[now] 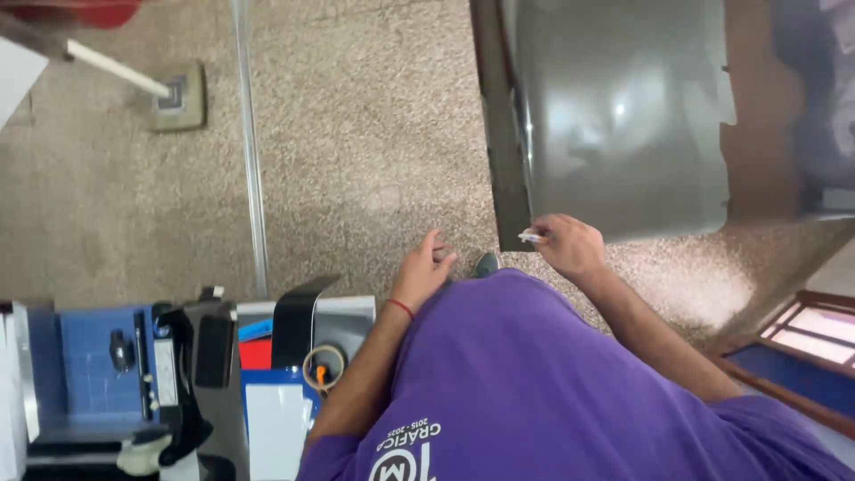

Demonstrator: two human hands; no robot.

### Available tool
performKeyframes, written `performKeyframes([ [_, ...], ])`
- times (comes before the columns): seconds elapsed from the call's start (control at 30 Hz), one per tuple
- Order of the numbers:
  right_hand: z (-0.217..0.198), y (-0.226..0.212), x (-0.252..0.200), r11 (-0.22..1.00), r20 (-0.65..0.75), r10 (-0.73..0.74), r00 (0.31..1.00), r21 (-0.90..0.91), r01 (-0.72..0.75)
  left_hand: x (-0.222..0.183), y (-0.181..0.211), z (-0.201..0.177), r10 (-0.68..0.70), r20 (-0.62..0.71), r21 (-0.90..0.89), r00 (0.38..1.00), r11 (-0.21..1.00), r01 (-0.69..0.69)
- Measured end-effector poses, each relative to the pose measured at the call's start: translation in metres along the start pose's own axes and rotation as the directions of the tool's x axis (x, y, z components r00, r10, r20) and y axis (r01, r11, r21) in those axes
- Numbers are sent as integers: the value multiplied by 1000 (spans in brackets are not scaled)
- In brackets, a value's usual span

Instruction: Measuring and marking a large sheet of dark film using a protractor and a pen on the floor of a print shop.

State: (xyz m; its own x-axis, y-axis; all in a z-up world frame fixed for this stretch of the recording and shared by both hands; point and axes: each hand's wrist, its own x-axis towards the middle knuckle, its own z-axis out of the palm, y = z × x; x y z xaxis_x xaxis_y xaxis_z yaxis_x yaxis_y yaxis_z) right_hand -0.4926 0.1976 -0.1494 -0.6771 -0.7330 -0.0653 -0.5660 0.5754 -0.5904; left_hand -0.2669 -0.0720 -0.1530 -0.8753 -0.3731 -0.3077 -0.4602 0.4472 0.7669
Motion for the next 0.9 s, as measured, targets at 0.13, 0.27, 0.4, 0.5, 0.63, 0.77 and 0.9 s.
performKeyframes([
  [0.13, -13, 50, -6, 873, 46, 444, 895, -249, -420, 63, -72, 8, -73, 104, 424, 992, 905, 22],
  [0.27, -25, 62, -10, 759, 33, 640, 768, -182, -625, 129, -131, 3, -249, 225, 542, 942, 836, 92],
  [0.4, -19, 56, -10, 673, 35, 739, 673, -78, -735, 194, -134, -24, -285, 347, 632, 893, 775, 2],
  [0.5, -8, 48, -5, 625, -23, 780, 626, -38, -780, 271, -156, -32, -308, 413, 645, 857, 764, -36],
  [0.63, -15, 21, 3, 483, -67, 874, 481, 34, -875, 368, -136, -36, -271, 525, 644, 807, 746, -169],
  [0.77, 12, 20, 14, 278, -133, 956, 260, 139, -950, 479, -115, -48, -234, 633, 626, 738, 716, -309],
  [0.9, 70, 21, 14, 205, -326, 938, 118, 245, -948, 562, -118, -80, -212, 677, 616, 705, 688, -384],
])
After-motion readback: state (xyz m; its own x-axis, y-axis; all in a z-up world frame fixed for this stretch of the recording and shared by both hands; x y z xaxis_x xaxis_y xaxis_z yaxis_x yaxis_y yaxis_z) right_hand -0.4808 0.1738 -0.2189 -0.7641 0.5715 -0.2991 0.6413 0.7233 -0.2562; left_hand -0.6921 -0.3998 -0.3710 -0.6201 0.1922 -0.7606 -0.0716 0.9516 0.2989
